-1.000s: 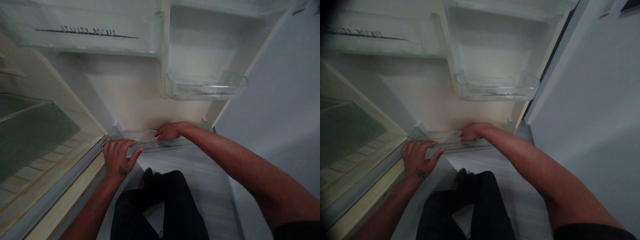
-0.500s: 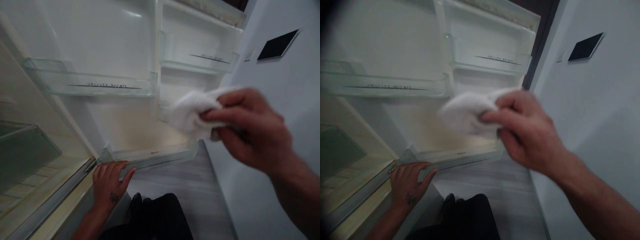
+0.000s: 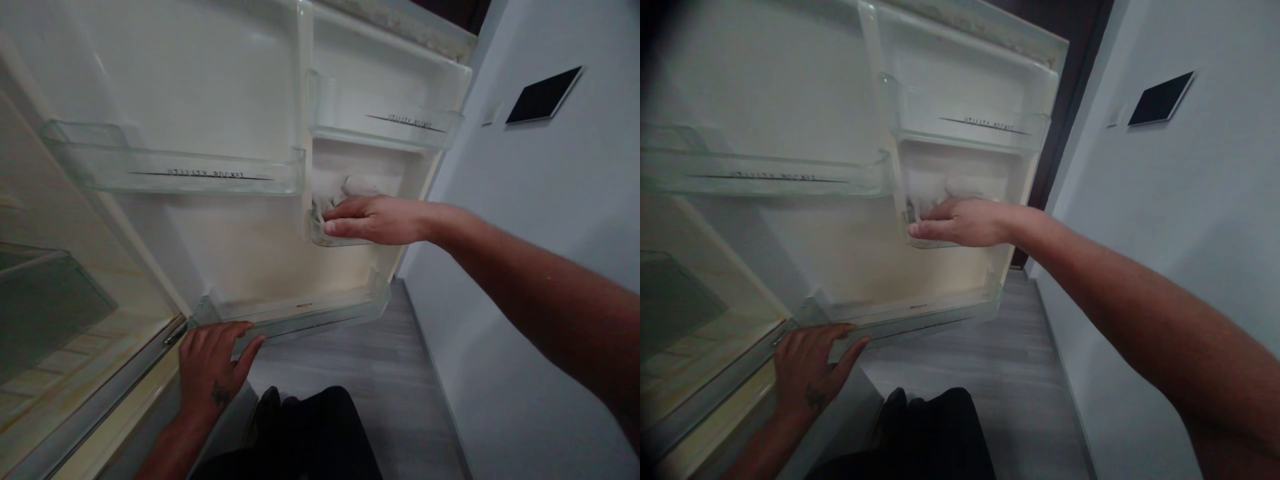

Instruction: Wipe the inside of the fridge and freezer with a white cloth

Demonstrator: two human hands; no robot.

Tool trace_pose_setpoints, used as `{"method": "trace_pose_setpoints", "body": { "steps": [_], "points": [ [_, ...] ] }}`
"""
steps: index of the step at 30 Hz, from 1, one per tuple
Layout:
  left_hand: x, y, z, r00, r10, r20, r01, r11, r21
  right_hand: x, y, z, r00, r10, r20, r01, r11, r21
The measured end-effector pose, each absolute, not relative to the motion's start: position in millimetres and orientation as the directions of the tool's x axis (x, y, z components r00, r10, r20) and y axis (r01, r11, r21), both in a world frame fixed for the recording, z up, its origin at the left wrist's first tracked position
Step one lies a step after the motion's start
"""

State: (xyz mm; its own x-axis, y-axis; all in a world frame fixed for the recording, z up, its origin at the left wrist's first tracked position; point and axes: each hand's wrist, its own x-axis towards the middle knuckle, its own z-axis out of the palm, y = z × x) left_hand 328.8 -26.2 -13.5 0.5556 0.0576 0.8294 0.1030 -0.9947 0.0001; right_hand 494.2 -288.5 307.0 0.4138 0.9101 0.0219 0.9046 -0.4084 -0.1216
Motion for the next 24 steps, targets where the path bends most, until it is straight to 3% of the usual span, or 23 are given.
{"method": "trace_pose_setpoints", "body": {
  "steps": [5, 12, 19, 24],
  "points": [
    [330, -24, -14, 0.543, 0.073, 0.836, 0.081, -0.996, 0.034, 510, -314, 328, 0.64, 0.768, -0.019, 0.768, -0.64, 0.01],
    [329, -24, -14, 0.535, 0.062, 0.842, 0.083, -0.996, 0.021, 509, -285, 318, 0.501, 0.864, 0.046, 0.865, -0.5, -0.037],
    [331, -23, -14, 0.547, 0.017, 0.837, 0.108, -0.993, -0.05, 530, -295, 321, 0.553, 0.831, 0.05, 0.832, -0.555, 0.022],
    [330, -22, -13, 0.555, 0.024, 0.831, 0.112, -0.993, -0.046, 531, -292, 329, 0.599, 0.723, 0.345, 0.768, -0.641, 0.01]
  ]
}}
